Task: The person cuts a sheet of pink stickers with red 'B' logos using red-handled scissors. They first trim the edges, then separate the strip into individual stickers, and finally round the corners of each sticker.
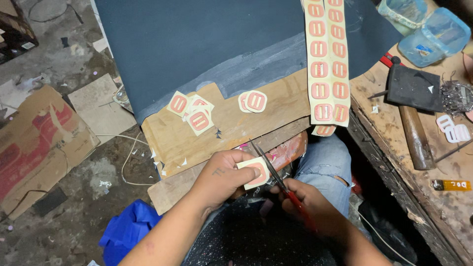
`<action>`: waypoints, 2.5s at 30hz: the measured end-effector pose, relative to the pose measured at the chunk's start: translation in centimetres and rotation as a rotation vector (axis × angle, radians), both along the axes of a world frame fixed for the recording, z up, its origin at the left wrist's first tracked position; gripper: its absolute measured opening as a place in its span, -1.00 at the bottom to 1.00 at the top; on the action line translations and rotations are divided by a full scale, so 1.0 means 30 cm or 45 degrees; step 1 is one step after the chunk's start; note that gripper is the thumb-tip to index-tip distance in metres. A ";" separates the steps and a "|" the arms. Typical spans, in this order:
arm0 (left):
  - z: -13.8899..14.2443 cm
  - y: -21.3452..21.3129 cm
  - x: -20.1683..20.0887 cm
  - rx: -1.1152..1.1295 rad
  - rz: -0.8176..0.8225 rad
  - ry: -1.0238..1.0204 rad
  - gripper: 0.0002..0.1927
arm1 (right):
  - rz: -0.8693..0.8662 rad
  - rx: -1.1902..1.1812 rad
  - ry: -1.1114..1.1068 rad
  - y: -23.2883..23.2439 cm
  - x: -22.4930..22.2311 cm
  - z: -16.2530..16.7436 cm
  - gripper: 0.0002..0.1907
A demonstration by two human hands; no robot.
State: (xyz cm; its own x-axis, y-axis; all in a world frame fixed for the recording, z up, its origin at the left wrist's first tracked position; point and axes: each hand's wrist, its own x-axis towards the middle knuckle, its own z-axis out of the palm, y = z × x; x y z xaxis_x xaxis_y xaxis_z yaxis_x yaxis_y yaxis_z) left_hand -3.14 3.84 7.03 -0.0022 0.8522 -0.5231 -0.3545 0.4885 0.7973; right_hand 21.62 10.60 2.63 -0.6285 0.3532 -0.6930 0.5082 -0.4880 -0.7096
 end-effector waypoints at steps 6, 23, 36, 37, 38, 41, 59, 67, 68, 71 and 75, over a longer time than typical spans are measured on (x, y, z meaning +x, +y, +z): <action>0.008 0.000 0.006 -0.039 -0.021 0.073 -0.78 | 0.006 0.064 0.005 -0.008 -0.026 0.035 -0.62; -0.004 0.003 -0.018 -0.075 -0.093 0.087 -0.76 | -0.022 0.026 0.230 -0.003 0.029 -0.056 -0.65; -0.048 -0.031 0.126 0.220 0.504 -0.438 -0.77 | -0.205 -0.059 0.260 -0.045 -0.016 -0.116 -0.65; -0.048 -0.036 0.125 0.259 0.456 -0.390 -0.77 | -0.212 -0.042 0.325 -0.049 -0.021 -0.123 -0.64; -0.049 -0.037 0.125 0.295 0.407 -0.344 -0.77 | -0.220 -0.026 0.387 -0.054 -0.022 -0.129 -0.64; -0.055 -0.024 0.116 0.263 0.429 -0.358 -0.80 | -0.257 -0.102 0.560 -0.059 -0.025 -0.146 -0.64; -0.043 0.003 -0.028 0.044 0.028 -0.017 -0.73 | -0.077 0.066 0.248 -0.032 0.063 -0.125 -0.74; -0.051 -0.007 0.086 0.181 0.522 -0.562 -0.74 | -0.277 -0.042 0.129 -0.058 0.024 -0.137 -0.78; -0.052 -0.009 0.098 0.209 0.572 -0.606 -0.75 | -0.278 -0.055 0.125 -0.060 0.020 -0.134 -0.77; -0.057 -0.012 0.107 0.220 0.606 -0.511 -0.76 | -0.220 -0.037 0.159 -0.062 0.008 -0.122 -0.76; -0.061 -0.022 0.116 0.223 0.502 -0.370 -0.79 | -0.191 -0.047 0.186 -0.052 -0.011 -0.118 -0.68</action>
State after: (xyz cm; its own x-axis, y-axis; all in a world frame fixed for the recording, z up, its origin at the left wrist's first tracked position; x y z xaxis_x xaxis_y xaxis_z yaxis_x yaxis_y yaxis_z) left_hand 0.35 3.18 5.20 -0.2171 0.8906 -0.3996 -0.7035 0.1411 0.6966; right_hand 21.28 9.04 -0.93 -0.6654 0.4263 -0.6127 0.3212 -0.5775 -0.7506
